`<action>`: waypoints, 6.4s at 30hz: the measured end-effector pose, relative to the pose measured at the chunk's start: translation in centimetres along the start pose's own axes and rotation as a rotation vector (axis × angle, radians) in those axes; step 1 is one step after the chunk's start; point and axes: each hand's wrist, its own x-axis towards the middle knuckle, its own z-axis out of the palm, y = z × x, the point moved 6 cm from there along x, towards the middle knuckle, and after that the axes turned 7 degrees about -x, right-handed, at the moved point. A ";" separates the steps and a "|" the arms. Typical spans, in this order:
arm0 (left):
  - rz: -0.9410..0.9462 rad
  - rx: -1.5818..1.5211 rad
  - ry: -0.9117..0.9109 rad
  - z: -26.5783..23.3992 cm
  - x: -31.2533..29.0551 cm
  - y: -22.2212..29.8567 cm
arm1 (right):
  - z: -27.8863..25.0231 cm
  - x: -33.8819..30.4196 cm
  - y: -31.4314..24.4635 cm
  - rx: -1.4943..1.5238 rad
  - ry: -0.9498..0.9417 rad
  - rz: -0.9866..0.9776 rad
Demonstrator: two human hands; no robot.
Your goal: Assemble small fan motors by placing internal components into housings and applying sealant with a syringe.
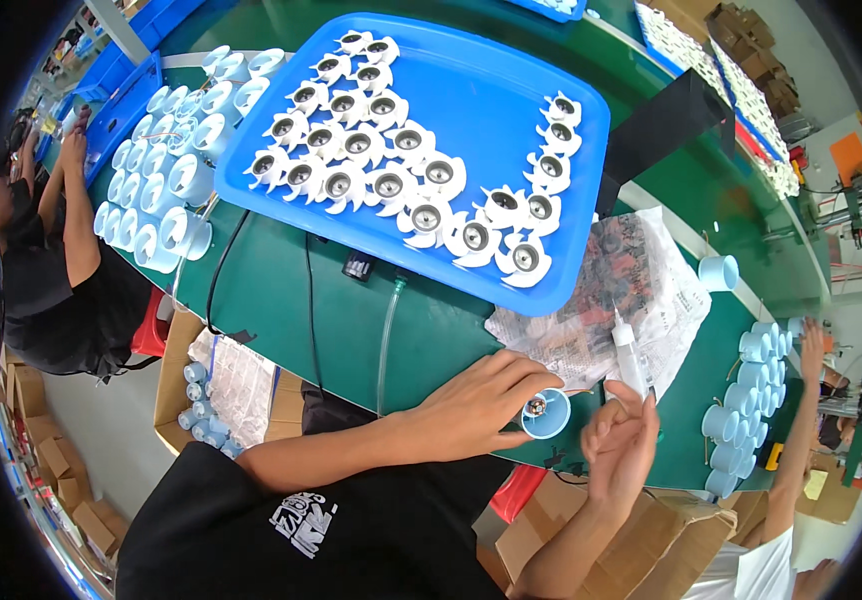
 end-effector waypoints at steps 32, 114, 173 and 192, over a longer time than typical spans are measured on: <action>0.030 0.032 0.025 -0.8 -0.7 0.2 | 24.0 3.2 -8.1 -1.362 -0.323 -2.169; -0.666 1.257 0.201 -81.5 -7.5 -18.8 | -1.0 -2.0 2.5 -0.699 0.345 -0.692; -0.106 -0.066 -0.086 0.7 1.8 3.4 | -1.6 2.1 -1.0 0.980 -0.147 -0.542; -0.075 0.080 0.073 -0.1 0.6 -0.5 | -1.5 -3.3 -1.6 -0.402 0.132 -0.463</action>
